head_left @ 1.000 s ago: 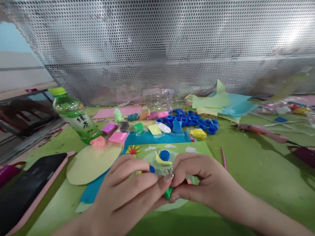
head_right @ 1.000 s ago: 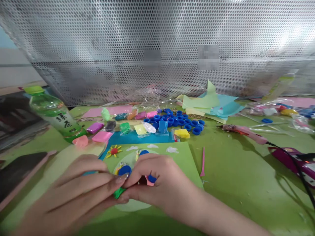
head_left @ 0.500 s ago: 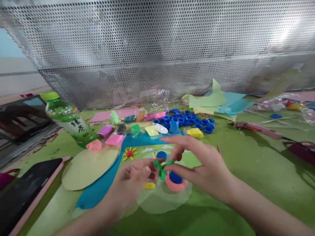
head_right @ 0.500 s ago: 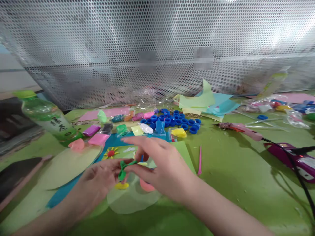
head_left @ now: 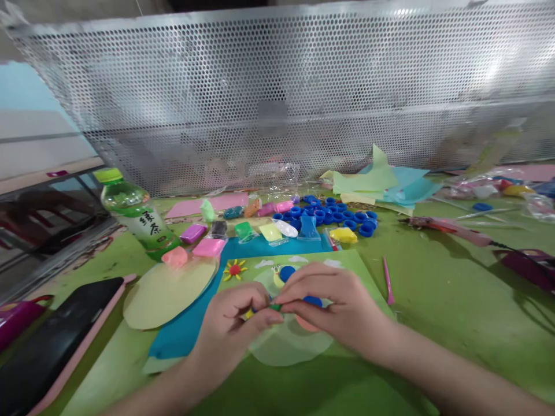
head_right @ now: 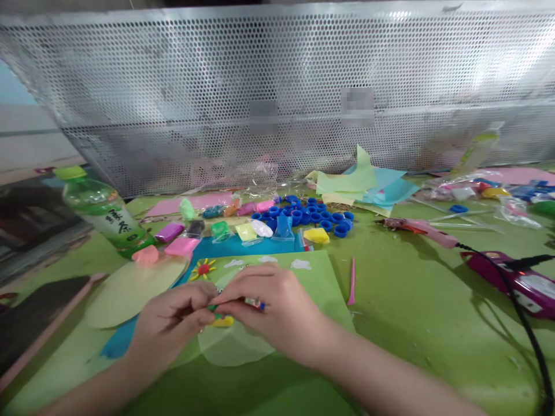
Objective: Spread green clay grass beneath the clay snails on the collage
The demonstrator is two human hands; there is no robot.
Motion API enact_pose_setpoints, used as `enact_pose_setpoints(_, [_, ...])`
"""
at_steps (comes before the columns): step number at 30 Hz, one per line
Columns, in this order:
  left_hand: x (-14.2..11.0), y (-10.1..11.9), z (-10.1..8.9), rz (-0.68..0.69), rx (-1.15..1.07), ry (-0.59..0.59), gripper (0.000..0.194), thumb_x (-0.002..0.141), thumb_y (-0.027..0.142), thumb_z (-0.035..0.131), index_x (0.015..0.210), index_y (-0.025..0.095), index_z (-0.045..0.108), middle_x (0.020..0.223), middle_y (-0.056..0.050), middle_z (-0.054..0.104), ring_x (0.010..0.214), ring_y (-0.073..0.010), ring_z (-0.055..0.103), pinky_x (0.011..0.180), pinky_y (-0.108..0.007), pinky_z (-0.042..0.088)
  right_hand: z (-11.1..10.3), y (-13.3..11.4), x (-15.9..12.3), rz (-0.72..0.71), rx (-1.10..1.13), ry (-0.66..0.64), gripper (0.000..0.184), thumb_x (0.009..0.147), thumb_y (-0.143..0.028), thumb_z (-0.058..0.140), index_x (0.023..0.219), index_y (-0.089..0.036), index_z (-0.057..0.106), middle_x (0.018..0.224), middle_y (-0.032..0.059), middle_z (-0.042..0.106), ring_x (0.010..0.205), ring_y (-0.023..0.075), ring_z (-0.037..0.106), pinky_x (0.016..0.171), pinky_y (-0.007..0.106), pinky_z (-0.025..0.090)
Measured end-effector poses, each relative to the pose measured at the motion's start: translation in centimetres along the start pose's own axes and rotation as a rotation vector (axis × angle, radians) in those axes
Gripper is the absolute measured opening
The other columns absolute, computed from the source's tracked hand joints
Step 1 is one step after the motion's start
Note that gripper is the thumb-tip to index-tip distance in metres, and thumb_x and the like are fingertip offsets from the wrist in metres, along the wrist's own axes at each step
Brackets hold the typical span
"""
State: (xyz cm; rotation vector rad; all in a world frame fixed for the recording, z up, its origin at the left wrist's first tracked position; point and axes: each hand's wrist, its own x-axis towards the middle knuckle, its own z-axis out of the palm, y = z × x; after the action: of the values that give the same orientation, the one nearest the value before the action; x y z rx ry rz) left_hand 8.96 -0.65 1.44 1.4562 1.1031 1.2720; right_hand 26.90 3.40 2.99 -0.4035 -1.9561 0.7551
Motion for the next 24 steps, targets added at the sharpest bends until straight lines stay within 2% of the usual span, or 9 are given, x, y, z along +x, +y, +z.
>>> enact_pose_setpoints(3, [0.2, -0.6, 0.0, -0.069, -0.082, 0.064, 0.035, 0.068, 0.044, 0.069, 0.05, 0.018, 0.054, 0.051, 0.003, 0.051, 0.053, -0.0089, 0.046, 0.055, -0.022, 0.04, -0.6, -0.1, 0.2, 0.171, -0.146, 0.185, 0.01, 0.075, -0.011, 0.065, 0.072, -0.02, 0.068, 0.069, -0.0016, 0.068, 0.065, 0.011, 0.062, 0.06, 0.021, 0.051])
enact_pose_setpoints(5, [0.6, -1.0, 0.1, -0.144, -0.149, 0.089, 0.038, 0.071, 0.053, 0.064, 0.057, 0.018, 0.058, 0.053, 0.002, 0.053, 0.055, -0.0108, 0.05, 0.058, -0.025, 0.043, -1.0, 0.2, 0.4, 0.21, -0.228, 0.284, 0.006, 0.074, -0.014, 0.066, 0.075, -0.02, 0.067, 0.073, -0.0007, 0.068, 0.065, 0.0122, 0.061, 0.059, 0.023, 0.051])
enact_pose_setpoints(6, [0.8, -1.2, 0.2, -0.185, -0.182, 0.096, 0.039, 0.071, 0.056, 0.062, 0.062, 0.018, 0.06, 0.055, 0.001, 0.055, 0.057, -0.012, 0.052, 0.058, -0.026, 0.044, -1.0, 0.3, 0.3, 0.198, -0.248, 0.289, 0.009, 0.073, -0.017, 0.068, 0.082, -0.02, 0.067, 0.078, 0.0004, 0.069, 0.067, 0.0129, 0.061, 0.061, 0.025, 0.051])
enact_pose_setpoints(9, [1.1, -1.5, 0.6, -0.277, -0.262, 0.092, 0.041, 0.07, 0.058, 0.062, 0.07, 0.017, 0.062, 0.065, -0.003, 0.06, 0.059, -0.0125, 0.052, 0.056, -0.027, 0.043, -0.6, 0.8, -0.1, 0.163, -0.24, 0.121, 0.043, 0.071, -0.022, 0.072, 0.112, -0.019, 0.059, 0.101, 0.0054, 0.067, 0.081, 0.0163, 0.063, 0.073, 0.031, 0.053])
enact_pose_setpoints(11, [0.9, -1.6, 0.9, -0.313, -0.285, 0.078, 0.04, 0.068, 0.055, 0.065, 0.07, 0.016, 0.062, 0.067, -0.003, 0.06, 0.058, -0.0117, 0.051, 0.056, -0.027, 0.043, 0.0, 1.0, -0.4, 0.142, -0.229, -0.011, 0.052, 0.071, -0.026, 0.073, 0.12, -0.02, 0.055, 0.111, 0.0071, 0.065, 0.095, 0.0189, 0.061, 0.082, 0.034, 0.051])
enact_pose_setpoints(15, [0.3, -1.8, 1.7, -0.362, -0.305, 0.056, 0.048, 0.061, 0.063, 0.067, 0.073, 0.017, 0.06, 0.062, 0.001, 0.056, 0.056, -0.0118, 0.049, 0.052, -0.027, 0.043, 1.0, 1.2, -0.9, 0.007, -0.261, -0.117, 0.041, 0.072, -0.028, 0.073, 0.111, -0.02, 0.062, 0.116, 0.0076, 0.063, 0.109, 0.0212, 0.055, 0.091, 0.038, 0.045])
enact_pose_setpoints(19, [0.1, -1.6, 2.3, -0.394, -0.326, -0.013, 0.058, 0.052, 0.07, 0.067, 0.078, 0.018, 0.057, 0.061, 0.003, 0.056, 0.049, -0.0098, 0.048, 0.048, -0.025, 0.04, 1.0, 1.2, -0.7, -0.093, -0.3, -0.134, 0.018, 0.074, -0.022, 0.072, 0.091, -0.019, 0.068, 0.107, 0.0049, 0.067, 0.1, 0.0202, 0.058, 0.089, 0.038, 0.044])
enact_pose_setpoints(21, [0.0, -1.6, 2.2, -0.401, -0.32, -0.061, 0.057, 0.056, 0.072, 0.063, 0.07, 0.017, 0.055, 0.051, 0.003, 0.052, 0.044, -0.0095, 0.046, 0.045, -0.024, 0.035, 0.7, 1.2, -0.7, -0.148, -0.309, -0.116, 0.012, 0.077, -0.022, 0.069, 0.089, -0.018, 0.068, 0.099, 0.0035, 0.07, 0.095, 0.0189, 0.059, 0.086, 0.036, 0.044])
enact_pose_setpoints(24, [-0.3, -1.8, 1.8, -0.377, -0.312, -0.116, 0.053, 0.062, 0.068, 0.062, 0.055, 0.016, 0.051, 0.047, 0.001, 0.049, 0.047, -0.0097, 0.046, 0.048, -0.025, 0.034, 0.3, 1.1, -0.7, -0.233, -0.347, -0.103, 0.018, 0.083, -0.026, 0.063, 0.097, -0.016, 0.065, 0.097, 0.0025, 0.071, 0.095, 0.0188, 0.059, 0.083, 0.036, 0.044])
